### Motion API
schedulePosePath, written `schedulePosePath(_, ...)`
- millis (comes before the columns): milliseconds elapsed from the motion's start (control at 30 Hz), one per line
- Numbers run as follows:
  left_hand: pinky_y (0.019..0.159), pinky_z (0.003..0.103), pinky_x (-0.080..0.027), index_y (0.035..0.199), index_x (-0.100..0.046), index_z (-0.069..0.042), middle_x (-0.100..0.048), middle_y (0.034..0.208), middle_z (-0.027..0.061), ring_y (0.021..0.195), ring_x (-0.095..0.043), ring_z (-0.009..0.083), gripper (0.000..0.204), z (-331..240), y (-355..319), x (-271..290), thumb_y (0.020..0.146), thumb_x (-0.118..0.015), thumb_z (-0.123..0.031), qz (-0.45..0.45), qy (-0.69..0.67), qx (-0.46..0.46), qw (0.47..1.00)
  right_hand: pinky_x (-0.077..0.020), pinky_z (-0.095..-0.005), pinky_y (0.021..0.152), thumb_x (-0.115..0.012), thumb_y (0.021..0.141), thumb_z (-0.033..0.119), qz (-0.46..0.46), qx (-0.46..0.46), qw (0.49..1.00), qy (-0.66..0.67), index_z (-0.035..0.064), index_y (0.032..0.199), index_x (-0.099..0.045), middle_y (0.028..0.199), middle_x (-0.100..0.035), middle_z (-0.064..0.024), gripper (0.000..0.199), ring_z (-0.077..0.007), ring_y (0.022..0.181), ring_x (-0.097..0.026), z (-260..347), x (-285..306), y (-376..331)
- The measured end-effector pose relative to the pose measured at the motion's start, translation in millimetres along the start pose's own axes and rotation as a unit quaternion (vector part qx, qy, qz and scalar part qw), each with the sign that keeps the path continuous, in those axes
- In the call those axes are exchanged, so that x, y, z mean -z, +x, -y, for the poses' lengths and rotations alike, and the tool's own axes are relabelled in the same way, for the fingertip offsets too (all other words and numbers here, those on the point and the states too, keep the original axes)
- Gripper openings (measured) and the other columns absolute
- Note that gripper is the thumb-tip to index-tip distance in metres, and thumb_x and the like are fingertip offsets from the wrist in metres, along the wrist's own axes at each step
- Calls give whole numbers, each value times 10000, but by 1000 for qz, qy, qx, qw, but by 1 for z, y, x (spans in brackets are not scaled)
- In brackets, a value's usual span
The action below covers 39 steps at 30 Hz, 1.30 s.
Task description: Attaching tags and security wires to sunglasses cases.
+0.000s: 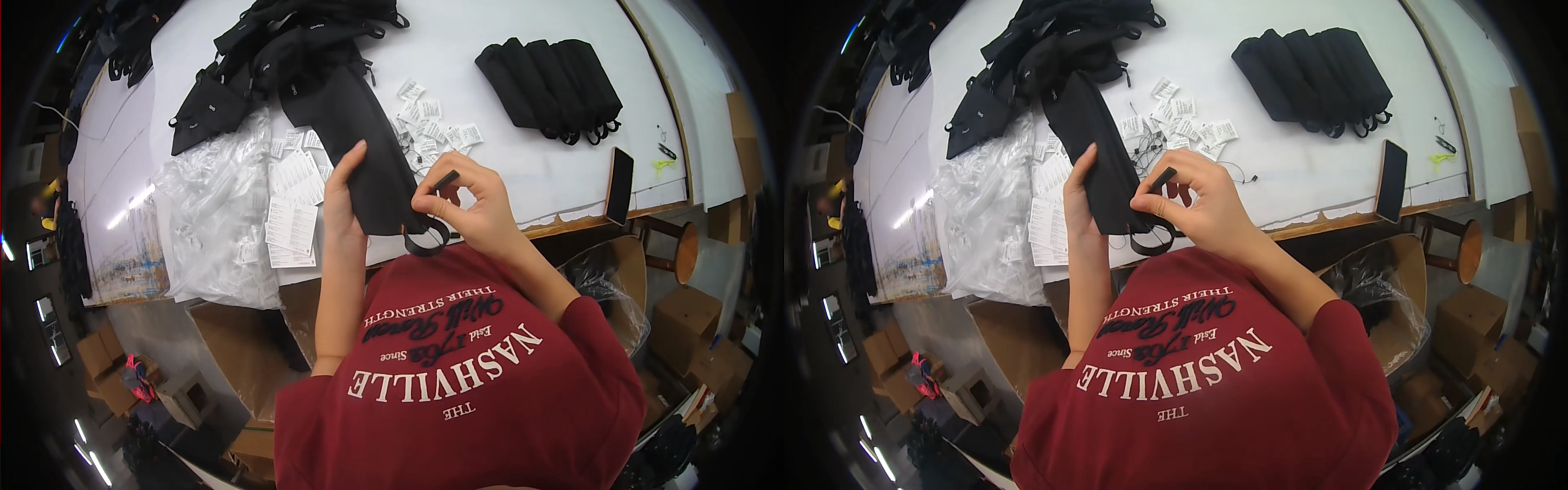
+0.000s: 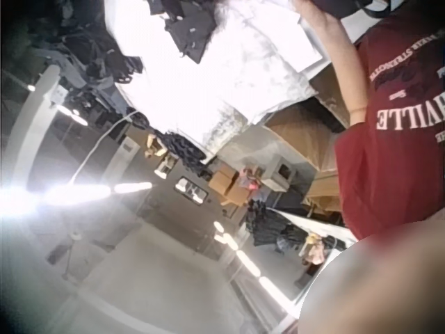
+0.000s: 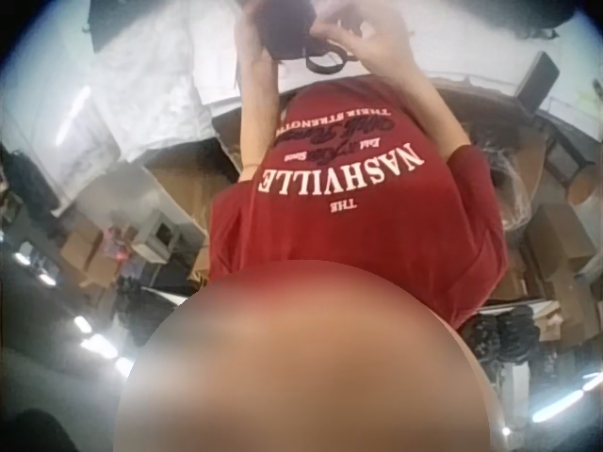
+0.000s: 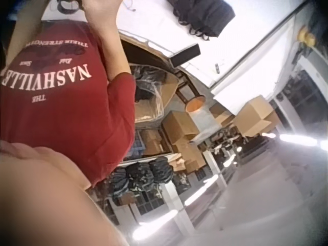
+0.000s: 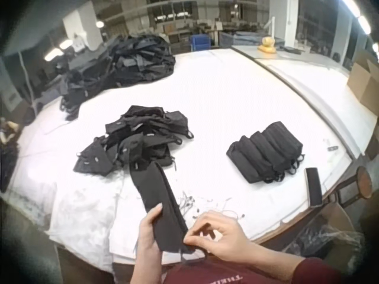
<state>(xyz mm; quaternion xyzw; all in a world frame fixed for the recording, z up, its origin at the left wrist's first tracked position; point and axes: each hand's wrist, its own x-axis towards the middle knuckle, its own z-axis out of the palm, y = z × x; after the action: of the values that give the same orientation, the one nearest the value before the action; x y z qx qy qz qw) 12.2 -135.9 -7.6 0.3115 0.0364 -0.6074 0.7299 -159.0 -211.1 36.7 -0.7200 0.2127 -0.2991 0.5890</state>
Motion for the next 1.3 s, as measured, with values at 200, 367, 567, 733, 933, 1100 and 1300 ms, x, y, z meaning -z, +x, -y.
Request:
schedulePosePath(200,902,404,-505,1127,-578,9,-643,1097,133,1010,-631,246,303,-4,-5,-8,929,-542,-217,-84,-24,-118,989,-391,-213,577,-708,781,39,-71,50,991,-99,49,881,-633,934,-597,-35,125,-94,690,-518,0,13,7)
schedulePosePath(367,998,403,-426,1246,-488,-8,-555,1244,115,1162,-532,240,365,12,-15,-17,954,-498,-227,-56,-70,-155,984,-474,-278,620,-764,741,128,-112,91,968,-204,75,1009,-652,1104,-612,-69,296,-189,773,-588,8,-4,-10)
schedulePosePath(567,966,368,-449,1278,-455,-31,-536,1249,108,1152,-525,220,345,32,-29,-18,961,-483,-165,14,-29,-93,995,-499,-293,798,-721,776,104,-129,76,979,-138,69,1001,-668,1190,-603,-95,234,-230,939,-626,-14,-11,4)
schedulePosePath(733,941,347,-470,1274,-461,-39,-528,1254,92,1141,-533,206,343,24,-30,2,945,-510,-125,7,82,-101,991,-490,-268,792,-703,785,57,-109,46,992,-55,49,960,-677,1147,-628,-81,178,-192,950,-621,-36,-2,8)
schedulePosePath(933,900,304,-470,1268,-492,-82,-423,1356,102,1157,-507,177,390,21,-27,17,893,-601,-75,-80,147,-243,955,-489,-261,749,-691,801,56,-97,17,995,18,41,960,-684,1053,-647,-65,160,-154,913,-612,-41,9,9)
schedulePosePath(1100,771,237,-481,1081,-635,-42,-484,1281,61,944,-556,121,285,-5,-32,10,809,-720,-57,-34,450,-284,846,-451,-225,643,-713,792,97,-100,-44,993,38,50,946,-690,963,-658,-38,163,-102,757,-583,-43,18,13)
schedulePosePath(1300,525,179,-427,949,-678,-19,-613,807,-1,659,-514,35,132,7,-15,15,835,-712,-76,-100,430,-308,842,-456,-196,617,-721,802,70,-75,-106,987,-99,11,952,-677,844,-644,-9,167,-65,697,-592,-50,38,16)
